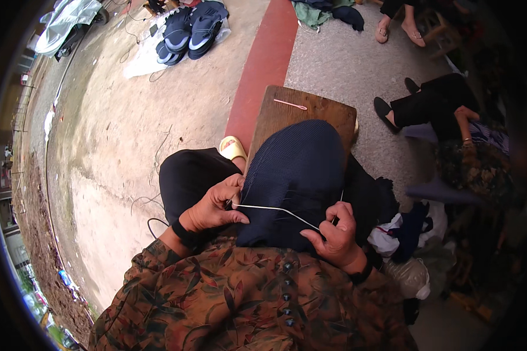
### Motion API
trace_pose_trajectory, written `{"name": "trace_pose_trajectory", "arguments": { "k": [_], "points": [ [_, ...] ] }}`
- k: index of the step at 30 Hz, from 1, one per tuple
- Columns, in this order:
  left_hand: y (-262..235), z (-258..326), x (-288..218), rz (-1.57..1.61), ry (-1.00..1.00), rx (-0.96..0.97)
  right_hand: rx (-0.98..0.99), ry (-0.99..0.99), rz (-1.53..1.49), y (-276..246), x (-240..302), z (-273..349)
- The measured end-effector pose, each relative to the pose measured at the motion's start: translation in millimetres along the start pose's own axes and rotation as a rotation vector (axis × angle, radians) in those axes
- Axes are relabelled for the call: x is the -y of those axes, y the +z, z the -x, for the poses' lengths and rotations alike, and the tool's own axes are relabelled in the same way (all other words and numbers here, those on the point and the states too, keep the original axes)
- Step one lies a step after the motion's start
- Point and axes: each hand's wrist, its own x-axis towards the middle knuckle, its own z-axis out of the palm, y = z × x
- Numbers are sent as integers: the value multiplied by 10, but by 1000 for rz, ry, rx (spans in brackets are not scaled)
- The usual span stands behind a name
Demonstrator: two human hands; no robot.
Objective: Hand stitching the upper part of a shoe while seated.
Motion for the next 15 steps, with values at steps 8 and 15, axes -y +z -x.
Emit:
{"name": "trace_pose_trajectory", "arguments": {
  "k": [8,15],
  "points": [
    [13,203,109,-22,-124,-131,-20,75,15,-69,-86,168],
    [-83,113,106,-409,-123,-20,175,386,-204,31,-356,381]
  ]
}}
